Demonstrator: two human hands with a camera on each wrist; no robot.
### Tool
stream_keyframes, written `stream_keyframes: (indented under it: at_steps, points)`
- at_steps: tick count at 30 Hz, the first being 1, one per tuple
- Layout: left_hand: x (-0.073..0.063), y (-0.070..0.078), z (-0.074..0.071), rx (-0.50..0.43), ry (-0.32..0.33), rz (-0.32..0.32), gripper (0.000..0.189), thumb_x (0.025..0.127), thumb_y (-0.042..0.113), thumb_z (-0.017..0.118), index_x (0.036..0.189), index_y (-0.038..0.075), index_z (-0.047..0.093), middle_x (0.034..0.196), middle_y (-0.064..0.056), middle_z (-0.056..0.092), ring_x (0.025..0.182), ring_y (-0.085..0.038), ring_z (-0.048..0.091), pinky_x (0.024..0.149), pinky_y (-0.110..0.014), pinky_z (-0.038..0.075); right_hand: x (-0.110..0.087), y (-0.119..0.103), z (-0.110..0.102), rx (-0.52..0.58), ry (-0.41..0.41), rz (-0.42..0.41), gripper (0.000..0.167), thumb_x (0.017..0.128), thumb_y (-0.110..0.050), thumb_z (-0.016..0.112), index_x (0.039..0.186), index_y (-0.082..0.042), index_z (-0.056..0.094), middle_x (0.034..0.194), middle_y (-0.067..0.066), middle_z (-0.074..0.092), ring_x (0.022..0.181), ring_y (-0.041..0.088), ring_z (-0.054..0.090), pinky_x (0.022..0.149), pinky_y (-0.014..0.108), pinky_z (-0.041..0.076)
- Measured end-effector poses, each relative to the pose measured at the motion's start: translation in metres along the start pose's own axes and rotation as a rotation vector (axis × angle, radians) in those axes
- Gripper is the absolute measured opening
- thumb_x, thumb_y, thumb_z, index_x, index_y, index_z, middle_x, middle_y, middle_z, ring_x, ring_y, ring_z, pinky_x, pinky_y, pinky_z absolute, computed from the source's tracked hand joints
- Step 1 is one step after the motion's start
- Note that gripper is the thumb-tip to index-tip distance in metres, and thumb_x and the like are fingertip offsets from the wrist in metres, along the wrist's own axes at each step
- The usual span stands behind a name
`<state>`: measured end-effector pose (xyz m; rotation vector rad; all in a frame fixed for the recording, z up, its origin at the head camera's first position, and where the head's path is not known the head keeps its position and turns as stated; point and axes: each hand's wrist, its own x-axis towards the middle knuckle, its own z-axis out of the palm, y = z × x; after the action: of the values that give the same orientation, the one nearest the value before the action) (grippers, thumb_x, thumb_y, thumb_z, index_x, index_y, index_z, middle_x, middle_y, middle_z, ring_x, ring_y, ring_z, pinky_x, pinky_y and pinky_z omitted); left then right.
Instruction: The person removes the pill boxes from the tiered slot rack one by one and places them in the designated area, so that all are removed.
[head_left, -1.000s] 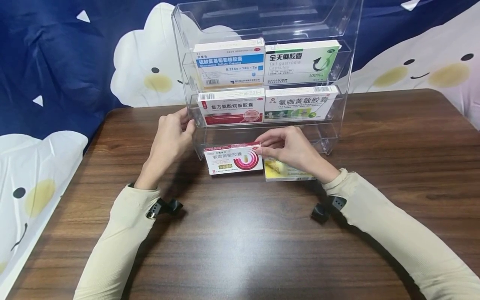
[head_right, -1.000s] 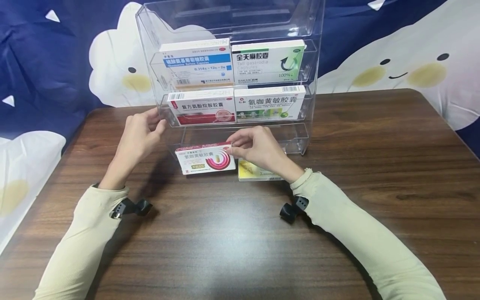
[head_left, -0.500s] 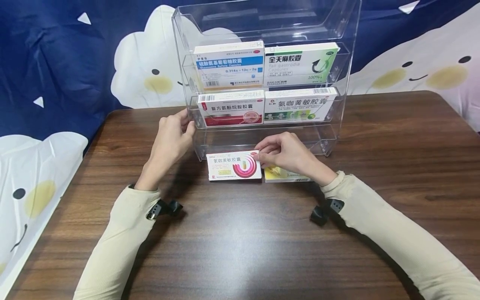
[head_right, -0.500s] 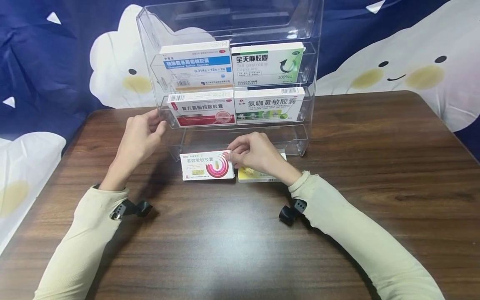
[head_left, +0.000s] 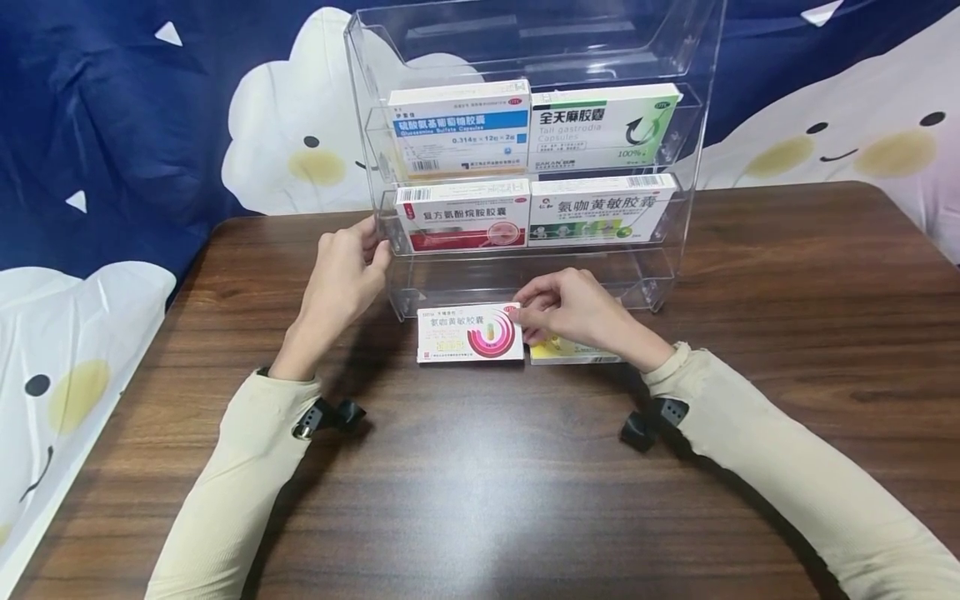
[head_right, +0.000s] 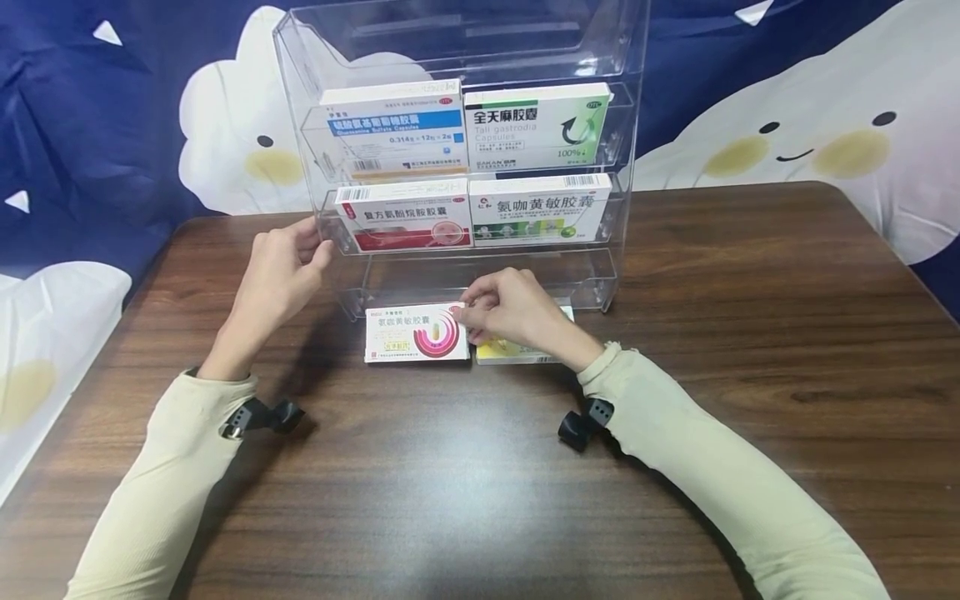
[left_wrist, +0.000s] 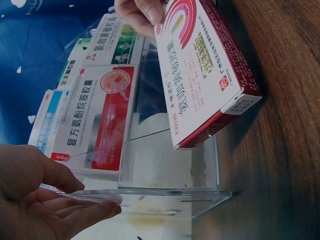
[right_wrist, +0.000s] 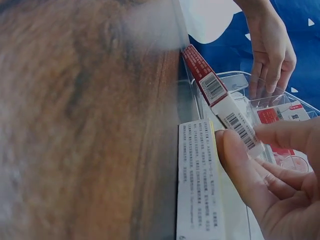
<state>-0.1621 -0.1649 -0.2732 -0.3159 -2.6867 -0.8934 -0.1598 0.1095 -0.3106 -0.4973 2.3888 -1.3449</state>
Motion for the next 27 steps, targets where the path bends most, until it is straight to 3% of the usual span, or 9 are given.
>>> stream_keyframes:
  at_steps: [8, 16, 21, 24, 27]
  points:
    - [0.0, 0.0, 0.0, 0.0, -0.005, 0.001, 0.028, 0.092, 0.004, 0.046, 0.111, -0.002, 0.066, 0.099, -0.015, 0.072, 0.069, -0.021, 0.054, 0.063, -0.03, 0.04, 0.0, 0.002, 0.001, 0.031, -0.018, -0.031, 0.022, 0.09, -0.009, 0.065, 0.108, 0.004, 0.067, 0.076, 0.011, 0.07, 0.063, 0.022, 0.069, 0.059, 0.033, 0.057]
    - [-0.001, -0.001, 0.0, -0.015, 0.005, 0.008, 0.027, 0.092, 0.003, 0.047, 0.109, -0.003, 0.067, 0.097, -0.016, 0.072, 0.068, -0.02, 0.054, 0.058, -0.025, 0.037, 0.001, 0.002, 0.001, 0.034, -0.024, -0.05, 0.021, 0.09, -0.006, 0.065, 0.108, 0.003, 0.067, 0.076, 0.012, 0.07, 0.063, 0.024, 0.068, 0.059, 0.034, 0.057]
    - [-0.001, -0.001, 0.0, -0.033, 0.009, 0.008, 0.027, 0.091, 0.001, 0.047, 0.108, -0.004, 0.067, 0.097, -0.017, 0.072, 0.071, -0.02, 0.056, 0.061, -0.024, 0.039, 0.0, 0.003, 0.001, -0.141, 0.053, -0.149, 0.016, 0.089, -0.009, 0.066, 0.103, -0.002, 0.069, 0.071, 0.005, 0.069, 0.058, 0.017, 0.064, 0.054, 0.028, 0.054]
    - [-0.001, -0.001, 0.0, -0.032, 0.008, 0.011, 0.026, 0.091, 0.0, 0.047, 0.107, -0.004, 0.067, 0.097, -0.018, 0.072, 0.071, -0.021, 0.055, 0.06, -0.026, 0.039, -0.004, -0.001, 0.006, -0.326, 0.121, -0.293, 0.014, 0.086, -0.01, 0.069, 0.098, -0.002, 0.071, 0.071, 0.003, 0.068, 0.058, 0.012, 0.06, 0.055, 0.026, 0.05]
    - [0.0, -0.001, 0.001, -0.026, 0.004, 0.007, 0.026, 0.091, 0.0, 0.047, 0.108, -0.005, 0.067, 0.097, -0.018, 0.072, 0.07, -0.021, 0.055, 0.061, -0.029, 0.04, -0.012, -0.008, 0.017, -0.497, 0.142, -0.464, 0.017, 0.084, -0.009, 0.072, 0.099, 0.0, 0.071, 0.081, 0.006, 0.069, 0.067, 0.014, 0.062, 0.064, 0.027, 0.052]
